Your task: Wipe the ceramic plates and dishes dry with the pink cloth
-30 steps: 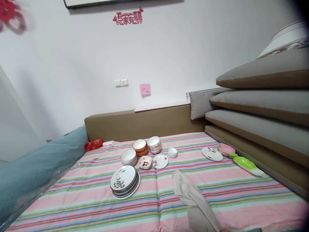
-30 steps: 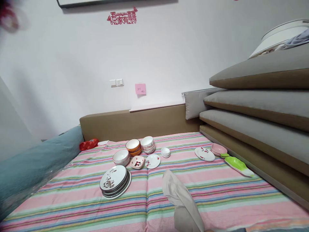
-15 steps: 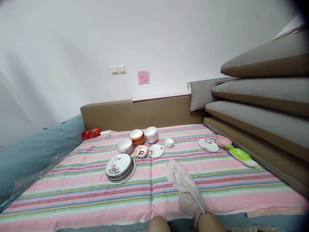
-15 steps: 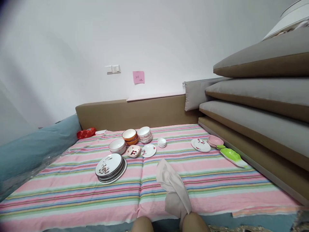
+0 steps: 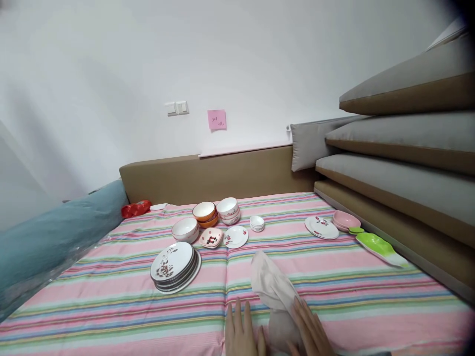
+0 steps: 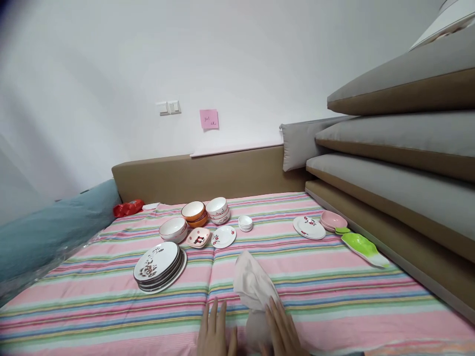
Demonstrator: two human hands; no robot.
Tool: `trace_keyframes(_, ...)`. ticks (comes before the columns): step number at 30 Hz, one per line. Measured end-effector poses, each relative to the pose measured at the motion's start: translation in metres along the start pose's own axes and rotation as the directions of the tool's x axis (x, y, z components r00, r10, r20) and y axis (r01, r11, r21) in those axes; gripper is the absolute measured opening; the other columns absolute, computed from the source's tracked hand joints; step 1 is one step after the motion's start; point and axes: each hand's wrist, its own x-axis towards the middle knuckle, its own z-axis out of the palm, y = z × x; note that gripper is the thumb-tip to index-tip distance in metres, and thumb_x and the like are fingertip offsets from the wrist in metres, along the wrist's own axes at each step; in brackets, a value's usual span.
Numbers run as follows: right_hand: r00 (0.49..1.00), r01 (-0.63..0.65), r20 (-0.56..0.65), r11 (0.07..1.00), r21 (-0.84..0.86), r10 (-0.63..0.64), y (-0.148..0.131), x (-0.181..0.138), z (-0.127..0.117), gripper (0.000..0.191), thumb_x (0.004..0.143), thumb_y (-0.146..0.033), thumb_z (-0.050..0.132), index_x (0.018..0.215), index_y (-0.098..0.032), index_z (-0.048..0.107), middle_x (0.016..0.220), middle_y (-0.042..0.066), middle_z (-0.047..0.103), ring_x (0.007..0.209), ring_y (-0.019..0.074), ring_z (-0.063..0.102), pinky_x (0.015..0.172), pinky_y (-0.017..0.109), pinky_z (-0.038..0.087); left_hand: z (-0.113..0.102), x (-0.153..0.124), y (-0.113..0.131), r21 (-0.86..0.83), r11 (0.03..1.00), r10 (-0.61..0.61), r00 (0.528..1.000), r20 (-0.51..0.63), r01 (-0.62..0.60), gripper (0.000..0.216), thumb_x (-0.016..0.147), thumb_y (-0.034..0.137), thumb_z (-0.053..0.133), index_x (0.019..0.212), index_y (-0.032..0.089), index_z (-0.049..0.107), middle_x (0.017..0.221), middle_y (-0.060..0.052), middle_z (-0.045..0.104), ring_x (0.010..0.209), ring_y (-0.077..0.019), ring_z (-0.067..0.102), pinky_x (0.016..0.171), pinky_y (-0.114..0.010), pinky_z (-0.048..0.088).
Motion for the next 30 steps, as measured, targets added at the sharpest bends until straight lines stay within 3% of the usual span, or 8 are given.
trace_keyframes(3, 0.99, -0.097, -0.096, 0.993, 0.069, 0.103, -0.008, 0.061, 0.009, 0.051, 0.089, -0.023, 0.043, 0.139, -0.016, 0.041, 0.144, 0.011, 0.04, 0.131, 0.0275, 0.04, 0.103, 0.045, 0.043, -0.008, 0.048, 0.033, -0.129, 0.985, -0.092, 0.984, 0.151, 0.112, 0.044, 0.087, 0.022, 0.04, 0.127, 0.013, 0.055, 0.13, -0.013, 0.056, 0.12, -0.028, 0.049, 0.101, -0.041, 0.038)
trace_keyframes(6, 0.976, -0.217, 0.067, 0.956, 0.196, 0.208, -0.006, 0.105, 0.022, 0.039, 0.092, -0.024, 0.036, 0.122, -0.016, 0.059, 0.131, 0.01, 0.055, 0.122, 0.0221, 0.051, 0.103, 0.041, 0.044, -0.005, 0.086, 0.052, -0.19, 0.931, -0.235, 0.911, 0.338, 0.311, 0.045, 0.088, 0.027, 0.043, 0.129, 0.008, 0.052, 0.116, -0.017, 0.061, 0.107, -0.0322, 0.052, 0.093, -0.045, 0.038)
trace_keyframes(8, 0.963, -0.258, 0.142, 0.938, 0.232, 0.229, 0.002, 0.119, 0.032, 0.036, 0.091, -0.023, 0.036, 0.109, -0.015, 0.067, 0.121, 0.012, 0.062, 0.114, 0.0221, 0.057, 0.101, 0.04, 0.046, 0.003, 0.105, 0.055, -0.301, 0.863, -0.294, 0.888, 0.353, 0.405, 0.041, 0.084, 0.022, 0.05, 0.123, 0.011, 0.056, 0.11, -0.017, 0.061, 0.106, -0.0322, 0.049, 0.094, -0.044, 0.035)
trace_keyframes(13, 0.951, -0.291, 0.189, 0.91, 0.294, 0.243, 0.02, 0.124, 0.046, 0.034, 0.087, -0.022, 0.039, 0.099, -0.016, 0.07, 0.11, 0.012, 0.067, 0.105, 0.0225, 0.061, 0.096, 0.038, 0.047, 0.027, 0.132, 0.045, -0.593, 0.518, -0.375, 0.787, 0.49, 0.616, 0.03, 0.068, -0.001, 0.055, 0.09, 0.017, 0.062, 0.068, -0.001, 0.054, 0.078, -0.0194, 0.056, 0.079, -0.029, 0.039)
trace_keyframes(18, 0.936, -0.328, 0.243, 0.883, 0.335, 0.256, 0.019, 0.121, 0.038, 0.031, 0.084, -0.02, 0.042, 0.099, -0.016, 0.069, 0.109, 0.012, 0.068, 0.103, 0.0232, 0.061, 0.096, 0.039, 0.045, 0.03, 0.132, 0.039, -0.632, 0.157, -0.371, 0.639, 0.674, 0.759, 0.029, 0.066, 0.003, 0.063, 0.091, 0.016, 0.055, 0.061, 0.005, 0.051, 0.049, -0.0097, 0.05, 0.054, -0.022, 0.041)
trace_keyframes(21, 0.93, -0.345, 0.252, 0.874, 0.343, 0.268, 0.013, 0.12, 0.026, 0.029, 0.084, -0.02, 0.045, 0.099, -0.017, 0.069, 0.108, 0.011, 0.068, 0.102, 0.0234, 0.062, 0.095, 0.04, 0.045, 0.014, 0.128, 0.038, -0.628, -0.039, -0.3, 0.591, 0.749, 0.777, 0.03, 0.064, 0.009, 0.071, 0.09, 0.015, 0.056, 0.063, 0.002, 0.057, 0.051, -0.0096, 0.055, 0.055, -0.021, 0.045)
trace_keyframes(24, 0.928, -0.352, 0.251, 0.865, 0.358, 0.274, 0.003, 0.12, 0.008, 0.029, 0.085, -0.021, 0.045, 0.103, -0.018, 0.068, 0.109, 0.01, 0.067, 0.103, 0.0226, 0.061, 0.095, 0.039, 0.045, -0.012, 0.128, 0.039, -0.64, -0.151, -0.241, 0.6, 0.763, 0.753, 0.03, 0.065, 0.01, 0.073, 0.09, 0.016, 0.059, 0.066, 0.001, 0.061, 0.055, -0.0085, 0.058, 0.057, -0.02, 0.048)
trace_keyframes(30, 0.929, -0.37, 0.228, 0.746, 0.554, 0.292, -0.032, 0.122, -0.031, 0.029, 0.085, -0.026, 0.048, 0.106, -0.019, 0.066, 0.111, 0.01, 0.066, 0.102, 0.0226, 0.061, 0.091, 0.038, 0.048, -0.08, 0.143, 0.046, -0.623, -0.155, 0.003, 0.631, 0.776, 0.767, 0.028, 0.067, 0.003, 0.066, 0.094, 0.01, 0.069, 0.078, -0.006, 0.067, 0.06, -0.0092, 0.059, 0.055, -0.018, 0.047)
